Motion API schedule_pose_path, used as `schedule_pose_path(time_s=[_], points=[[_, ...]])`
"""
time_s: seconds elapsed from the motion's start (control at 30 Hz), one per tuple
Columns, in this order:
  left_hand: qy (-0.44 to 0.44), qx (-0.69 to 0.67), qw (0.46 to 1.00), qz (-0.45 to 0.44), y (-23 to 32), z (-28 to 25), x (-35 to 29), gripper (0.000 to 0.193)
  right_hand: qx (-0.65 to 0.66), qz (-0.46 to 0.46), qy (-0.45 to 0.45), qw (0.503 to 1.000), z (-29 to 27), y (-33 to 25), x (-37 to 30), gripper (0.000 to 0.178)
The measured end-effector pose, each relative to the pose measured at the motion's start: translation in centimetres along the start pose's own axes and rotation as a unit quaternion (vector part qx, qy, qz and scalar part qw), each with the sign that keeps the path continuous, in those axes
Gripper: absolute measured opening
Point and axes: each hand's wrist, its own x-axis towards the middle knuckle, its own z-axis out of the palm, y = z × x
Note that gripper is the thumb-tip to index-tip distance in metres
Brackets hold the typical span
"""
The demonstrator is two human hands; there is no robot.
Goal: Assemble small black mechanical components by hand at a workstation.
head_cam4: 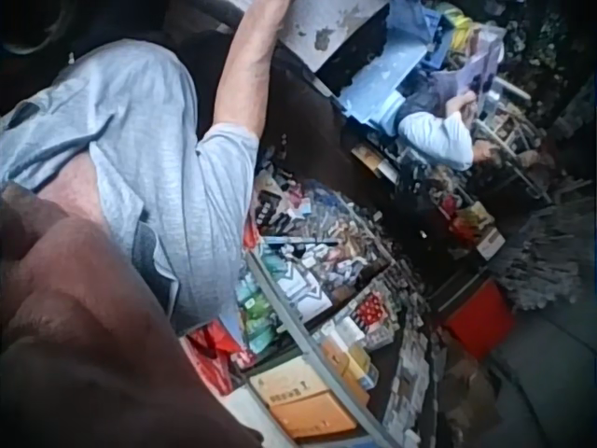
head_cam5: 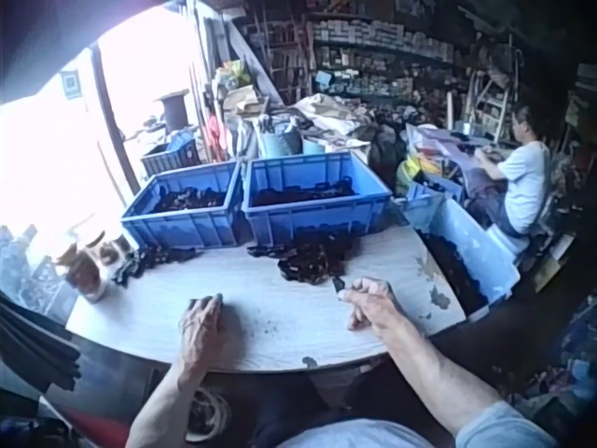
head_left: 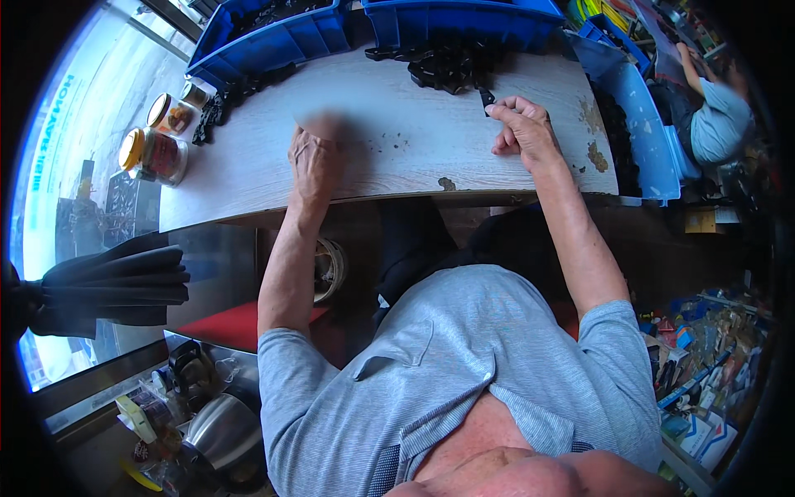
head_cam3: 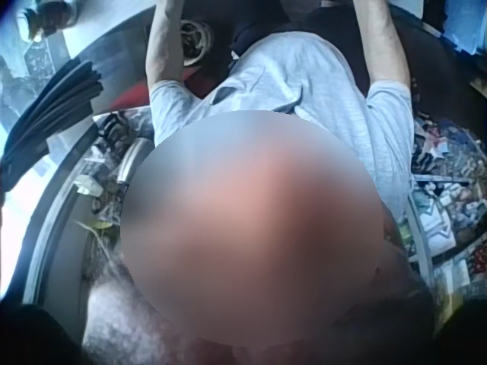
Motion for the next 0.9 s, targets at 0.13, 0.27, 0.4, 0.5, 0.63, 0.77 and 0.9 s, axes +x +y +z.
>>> schedule_pose_path(time_s=[0.13,0.27,0.4,0.5,0.63,0.77,0.9], points=[[0.045,-0.101,0.992,-0.062,1.8,-0.1,0.1,0.033,0.003,0.007,-0.019,1.000,0.9,-0.3,-0.5,0.026],[0.085,-0.456,0.862,-0.206,5.7,2.9,1.6,0.031,0.001,-0.011,-0.050,0.999,3.2,-0.1,-1.2,0.025],[0.051,-0.673,0.691,-0.257,12.0,4.0,3.9,0.023,-0.013,-0.023,-0.060,0.998,4.8,0.2,-1.4,0.021],[0.034,-0.686,0.697,-0.203,13.6,6.4,3.8,0.026,-0.012,-0.040,-0.051,0.998,5.3,0.4,-1.1,0.016],[0.015,-0.693,0.707,-0.139,13.3,6.4,3.8,0.025,-0.003,-0.040,-0.042,0.998,4.9,0.3,-1.4,0.013],[-0.077,-0.708,0.679,-0.177,12.5,4.9,3.8,0.033,-0.035,-0.009,-0.042,0.998,4.5,0.2,-0.9,0.013],[-0.043,-0.584,0.806,-0.085,11.1,4.5,3.5,0.028,-0.073,0.036,-0.066,0.994,5.2,-0.6,-0.8,0.023]])
